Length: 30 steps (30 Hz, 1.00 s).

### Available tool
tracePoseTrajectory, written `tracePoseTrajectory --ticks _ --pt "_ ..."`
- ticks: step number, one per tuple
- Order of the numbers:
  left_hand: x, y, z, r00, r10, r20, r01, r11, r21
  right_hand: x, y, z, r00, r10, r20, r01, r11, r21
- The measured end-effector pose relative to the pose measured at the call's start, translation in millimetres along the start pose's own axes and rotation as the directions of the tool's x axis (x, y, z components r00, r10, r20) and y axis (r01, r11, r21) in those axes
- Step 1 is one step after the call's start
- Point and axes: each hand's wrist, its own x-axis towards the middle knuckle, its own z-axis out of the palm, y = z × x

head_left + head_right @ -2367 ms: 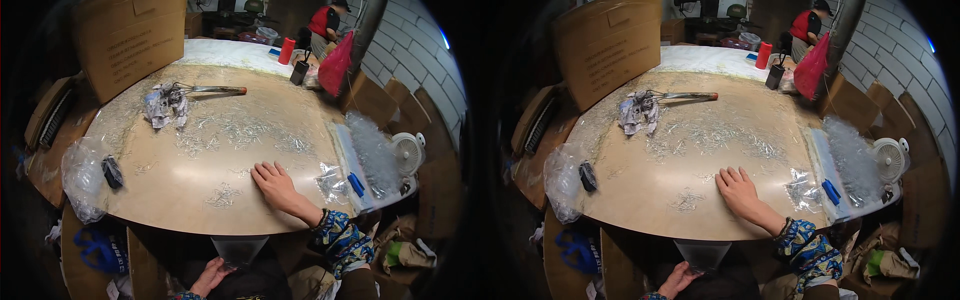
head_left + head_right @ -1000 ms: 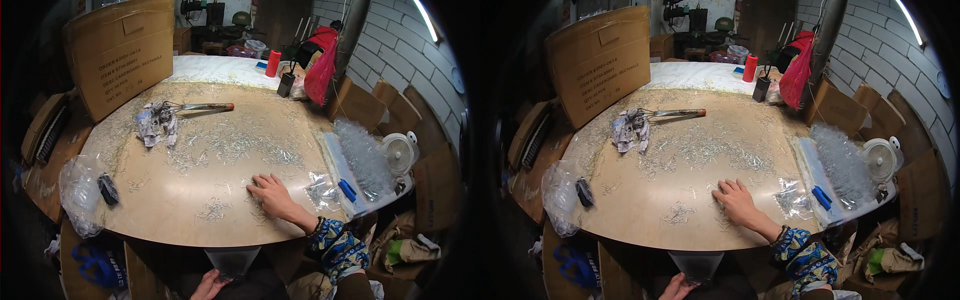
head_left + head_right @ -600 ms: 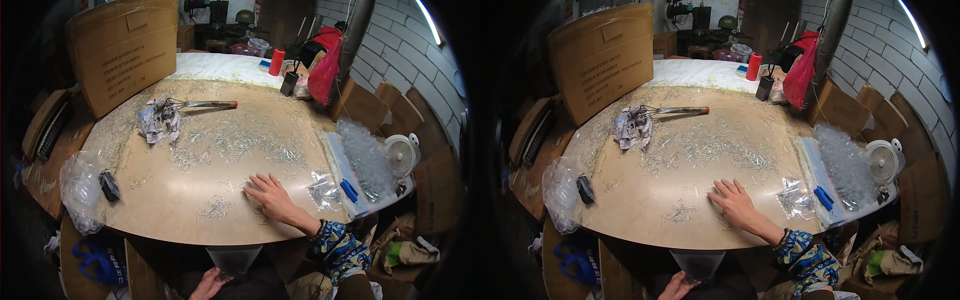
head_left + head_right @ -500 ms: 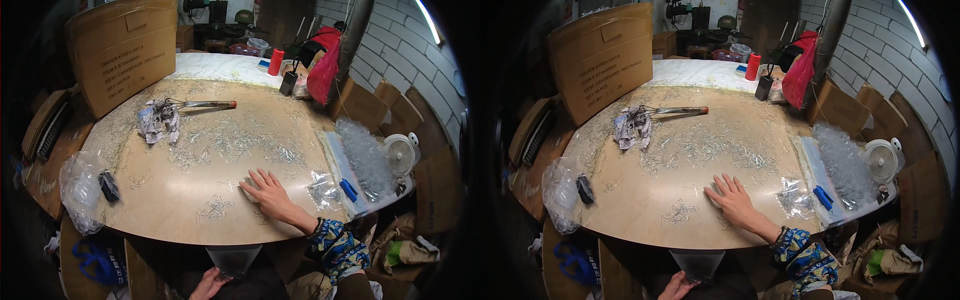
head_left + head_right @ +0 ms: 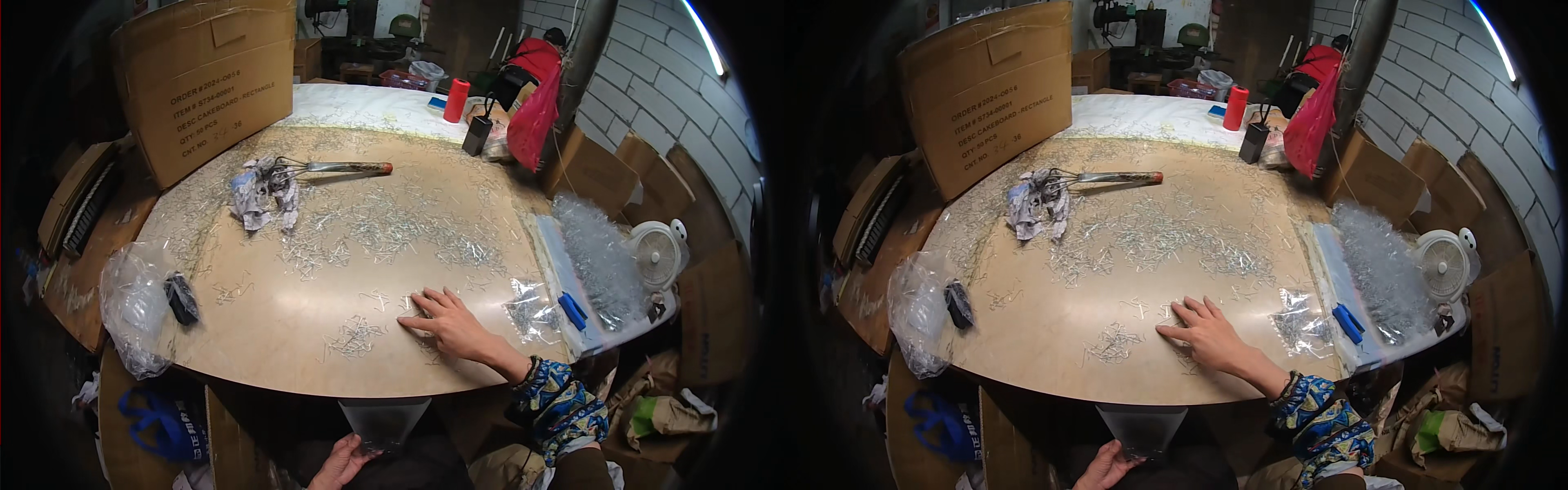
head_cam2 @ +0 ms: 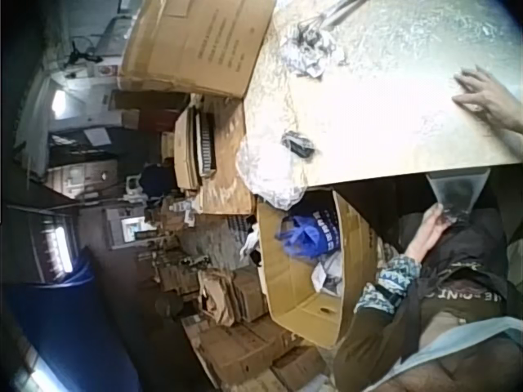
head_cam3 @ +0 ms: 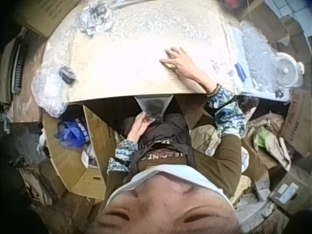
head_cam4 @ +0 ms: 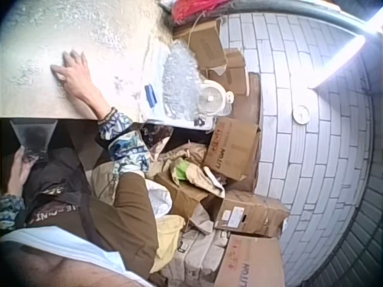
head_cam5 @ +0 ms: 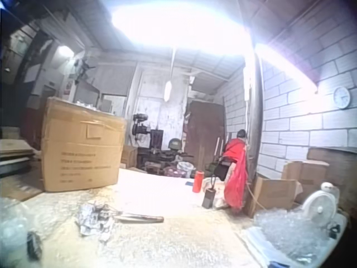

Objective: Sorting small metal pins on a workbench and packaging them into plastic bags.

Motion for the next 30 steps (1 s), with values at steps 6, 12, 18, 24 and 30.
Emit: tracePoseTrajectory --ticks 6,12,18,24,30 --pt "0.3 -0.3 1.5 1.0 0.002 -0.006 -0.002 1.0 0.004 -3.5 -1.7 -5.7 0.999 0.017 0.042 -0.015 0.999 -0.041" --pt "0.3 -1.0 1.4 1.0 -0.004 -0.024 0.004 1.0 0.009 -2.1 -3.8 -6.5 0.999 -0.017 -0.052 0.017 1.0 -0.004" --pt "2.2 -3.6 -4.1 0.998 -0.022 -0.051 0.018 0.998 -0.062 9.4 -10.4 -10.0 0.997 0.07 0.036 -0.064 0.988 -0.139" --pt "4.8 -1.9 -6.1 0.996 -0.048 -0.069 0.041 0.994 -0.103 22.6 -16.0 -0.2 0.992 -0.049 -0.12 0.024 0.979 -0.202" --pt "5.0 -3.3 -8.6 0.998 -0.041 -0.046 0.036 0.994 -0.106 11.6 -22.8 -1.5 0.993 -0.063 -0.095 0.036 0.964 -0.263"
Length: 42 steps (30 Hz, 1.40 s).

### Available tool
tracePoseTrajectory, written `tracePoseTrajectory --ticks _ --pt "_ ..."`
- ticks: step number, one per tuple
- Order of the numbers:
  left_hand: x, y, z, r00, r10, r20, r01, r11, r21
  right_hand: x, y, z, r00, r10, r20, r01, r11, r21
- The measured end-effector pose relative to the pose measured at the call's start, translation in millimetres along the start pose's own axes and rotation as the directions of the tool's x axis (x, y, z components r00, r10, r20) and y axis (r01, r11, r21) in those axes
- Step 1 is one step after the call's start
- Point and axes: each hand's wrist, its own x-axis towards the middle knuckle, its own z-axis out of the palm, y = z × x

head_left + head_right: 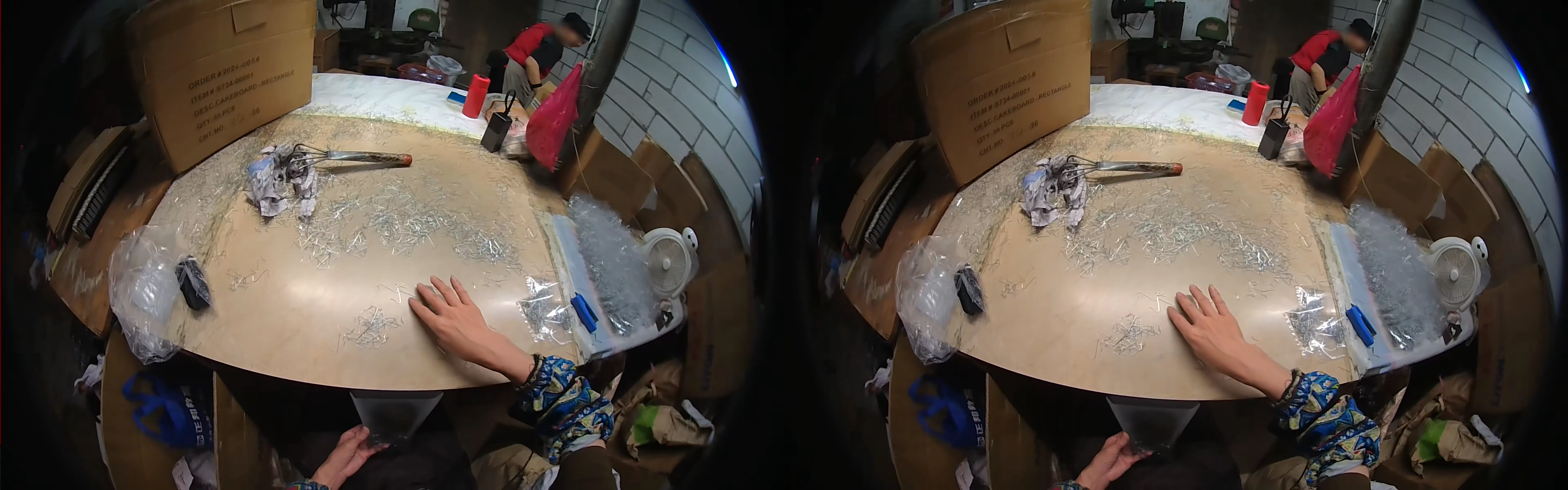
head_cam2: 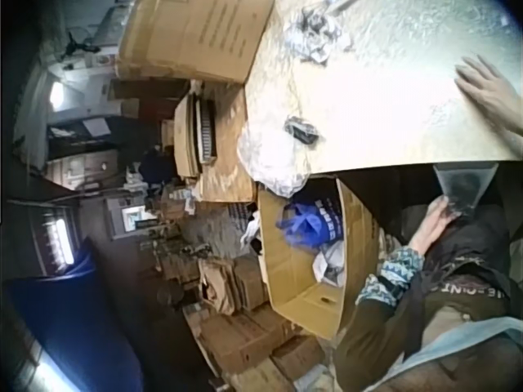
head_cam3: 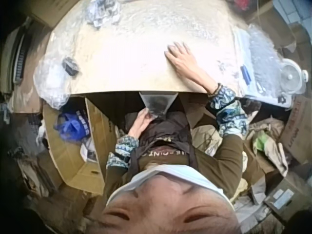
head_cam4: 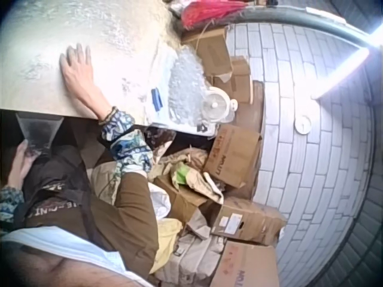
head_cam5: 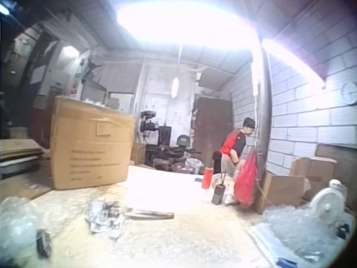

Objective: Sorting small metal pins on a workbench and packaging them into plastic bags.

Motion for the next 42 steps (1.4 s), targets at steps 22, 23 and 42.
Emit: tracePoseTrajectory --ticks 22,23,42 --pt "1.9 -1.2 -5.4 0.998 -0.014 -0.059 0.015 1.0 0.012 -11.1 -20.0 -6.0 0.988 -0.143 -0.05 0.144 0.99 0.01" --pt "2.3 -2.0 -6.9 0.998 -0.015 -0.067 0.017 0.999 0.032 -8.0 -21.3 -0.2 0.993 -0.108 -0.051 0.108 0.994 0.0" --pt "1.6 -0.6 0.7 0.999 0.0 -0.046 0.002 0.999 0.042 -23.5 -15.3 3.7 0.999 -0.02 0.047 0.015 0.993 0.115"
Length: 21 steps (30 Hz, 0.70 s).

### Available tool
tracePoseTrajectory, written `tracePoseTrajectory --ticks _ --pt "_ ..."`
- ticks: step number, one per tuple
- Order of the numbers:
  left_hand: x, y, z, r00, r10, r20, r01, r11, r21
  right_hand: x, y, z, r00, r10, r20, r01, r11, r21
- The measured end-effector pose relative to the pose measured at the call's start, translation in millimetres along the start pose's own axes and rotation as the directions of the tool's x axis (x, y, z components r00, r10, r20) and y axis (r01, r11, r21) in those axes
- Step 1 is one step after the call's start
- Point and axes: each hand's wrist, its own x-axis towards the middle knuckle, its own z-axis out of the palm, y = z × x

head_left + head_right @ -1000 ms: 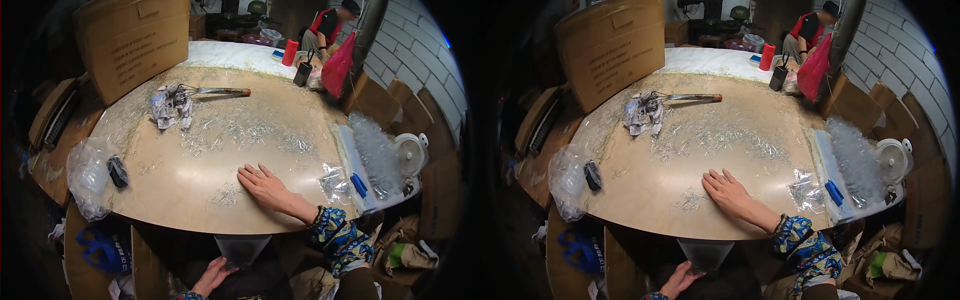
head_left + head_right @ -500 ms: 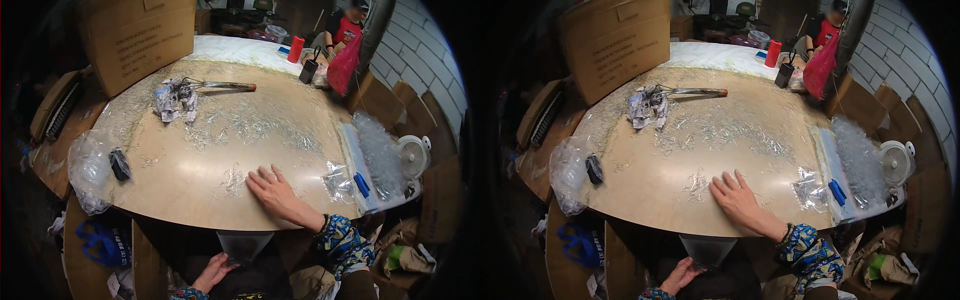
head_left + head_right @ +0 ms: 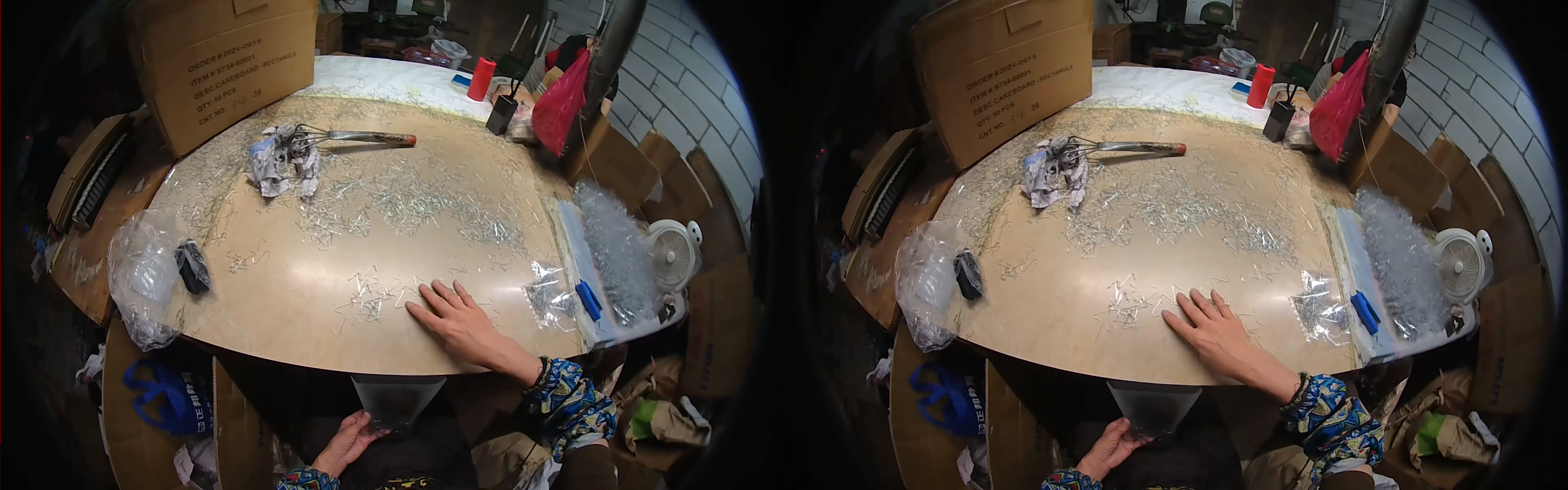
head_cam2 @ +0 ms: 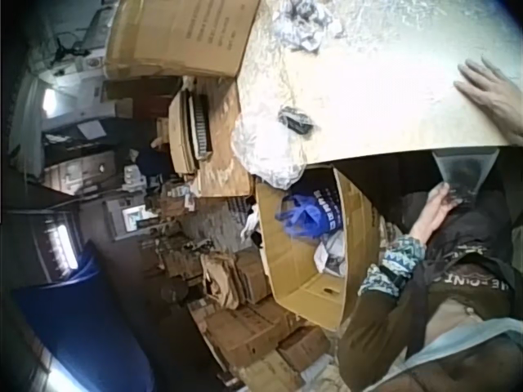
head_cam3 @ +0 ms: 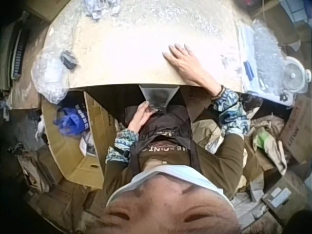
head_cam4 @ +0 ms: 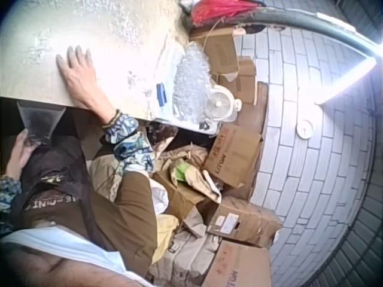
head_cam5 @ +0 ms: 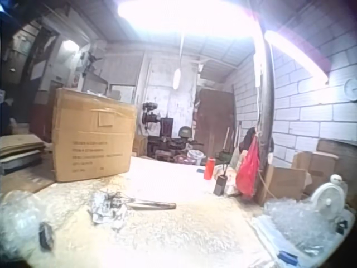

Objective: Sorting small metal pins on a workbench and packaging them into plastic bags.

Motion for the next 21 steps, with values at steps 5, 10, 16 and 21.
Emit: tracePoseTrajectory --ticks 5,10,16,21 --pt "-0.4 -0.3 -2.4 1.0 0.002 -0.002 -0.002 1.0 0.0 -3.9 4.5 -6.1 0.999 0.036 0.038 -0.038 0.998 0.043" --pt "0.4 -0.9 -2.8 1.0 0.001 0.003 -0.001 1.0 -0.003 4.7 6.0 -12.3 0.999 0.044 -0.006 -0.044 0.999 0.005" --pt "-0.6 -1.1 -1.9 1.0 0.013 -0.005 -0.013 1.0 0.015 12.3 7.7 -14.0 0.995 0.061 0.082 -0.055 0.996 -0.07" --pt "-1.7 0.1 -0.7 1.0 0.008 -0.014 -0.008 1.0 0.001 23.9 6.4 -6.7 0.994 -0.074 -0.084 0.067 0.995 -0.08"
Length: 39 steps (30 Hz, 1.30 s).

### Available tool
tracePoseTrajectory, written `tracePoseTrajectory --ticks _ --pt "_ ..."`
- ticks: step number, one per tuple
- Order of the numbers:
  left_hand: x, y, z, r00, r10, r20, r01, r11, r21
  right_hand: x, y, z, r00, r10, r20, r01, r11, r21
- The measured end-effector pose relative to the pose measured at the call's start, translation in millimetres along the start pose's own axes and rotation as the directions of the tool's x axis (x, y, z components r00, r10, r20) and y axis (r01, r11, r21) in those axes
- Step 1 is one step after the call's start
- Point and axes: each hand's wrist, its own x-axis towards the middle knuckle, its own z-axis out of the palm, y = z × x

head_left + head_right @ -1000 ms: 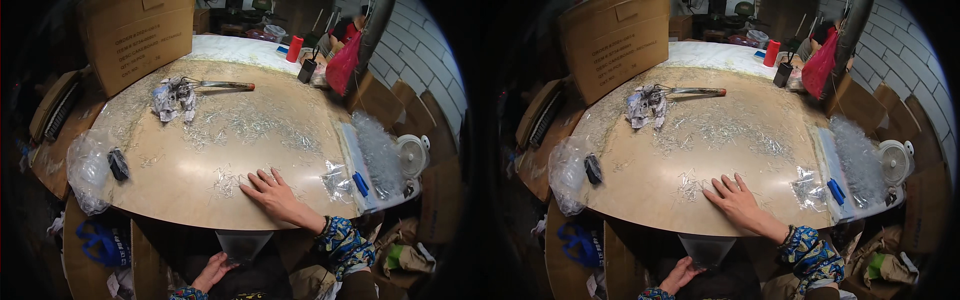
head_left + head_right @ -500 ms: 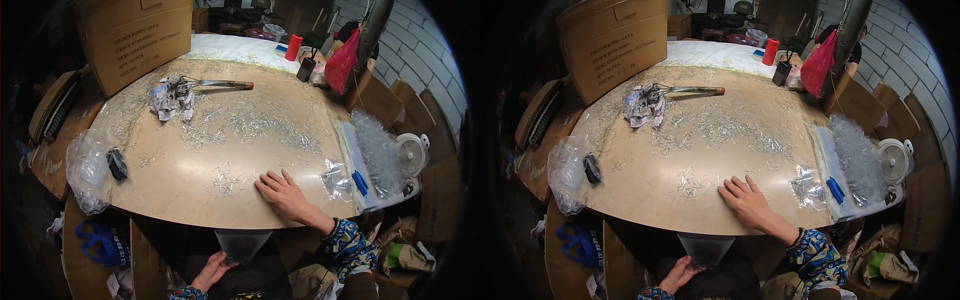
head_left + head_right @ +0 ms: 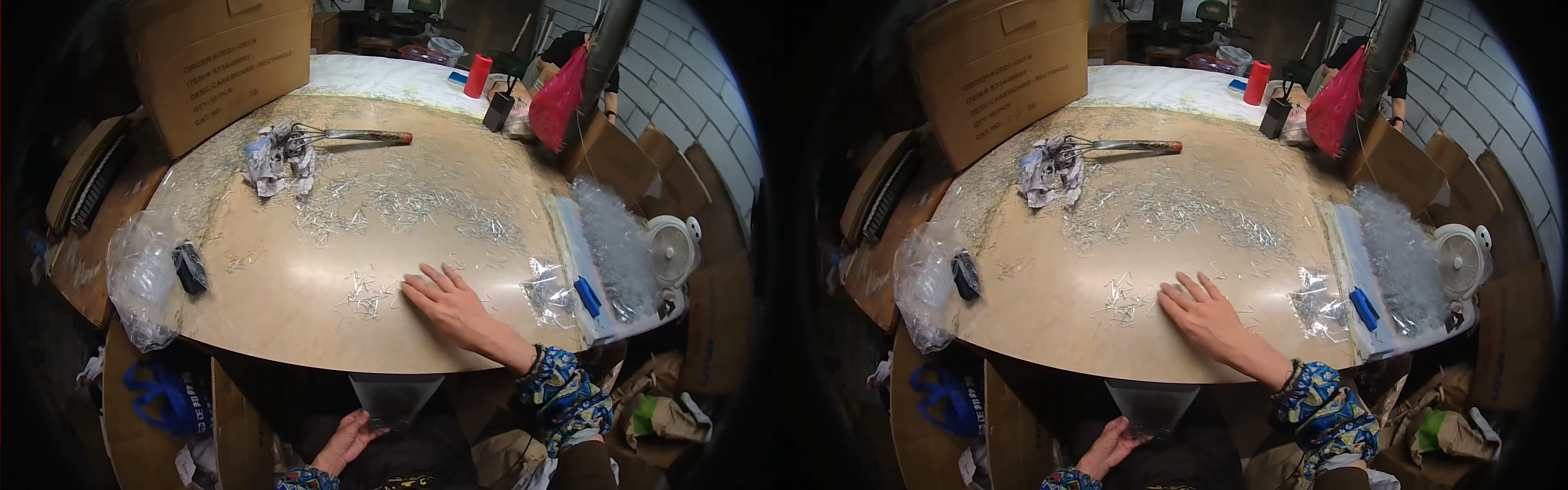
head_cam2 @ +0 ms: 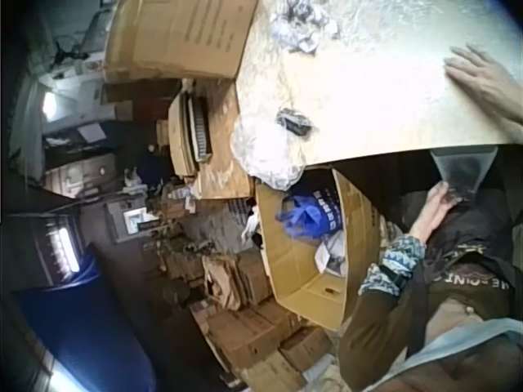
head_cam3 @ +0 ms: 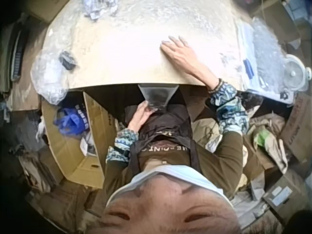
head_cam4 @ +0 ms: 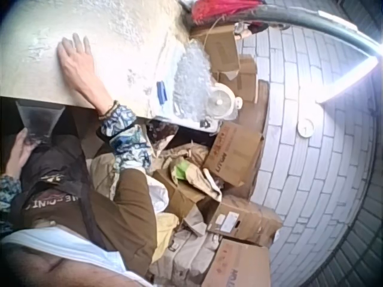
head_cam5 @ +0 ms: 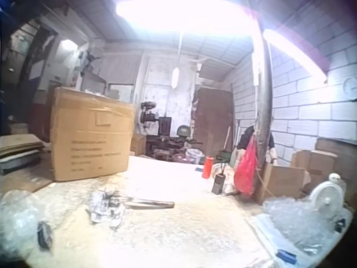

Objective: Sorting small metal pins on a workbench and packaging them into plastic bags.

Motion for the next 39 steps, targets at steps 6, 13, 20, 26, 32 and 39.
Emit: tracePoseTrajectory --ticks 6,13,20,26,32,39 --pt "-0.4 -0.9 0.9 1.0 0.002 0.0 -0.002 1.0 0.0 3.9 -1.7 8.3 0.998 -0.055 0.009 0.054 0.998 0.007" --pt "1.9 -0.4 -2.2 1.0 -0.002 -0.002 0.002 1.0 0.002 -21.8 -9.8 2.1 0.998 -0.024 0.055 0.031 0.993 -0.117" --pt "-1.2 3.1 5.9 1.0 -0.011 0.018 0.012 0.999 -0.037 -27.8 -13.8 1.8 0.995 0.076 0.057 -0.07 0.992 -0.105" --pt "-0.8 2.4 4.4 0.999 -0.012 0.031 0.013 1.0 -0.026 -25.5 -16.6 0.2 0.986 0.152 0.064 -0.141 0.979 -0.148" --pt "-0.7 2.0 5.6 1.0 -0.012 0.025 0.012 1.0 -0.027 -28.7 -23.9 -6.5 0.995 0.068 0.069 -0.066 0.997 -0.025" --pt "-2.7 3.1 7.8 1.0 -0.005 0.01 0.005 0.999 -0.035 -26.6 -26.5 -2.0 0.998 0.046 0.038 -0.045 0.999 -0.016"
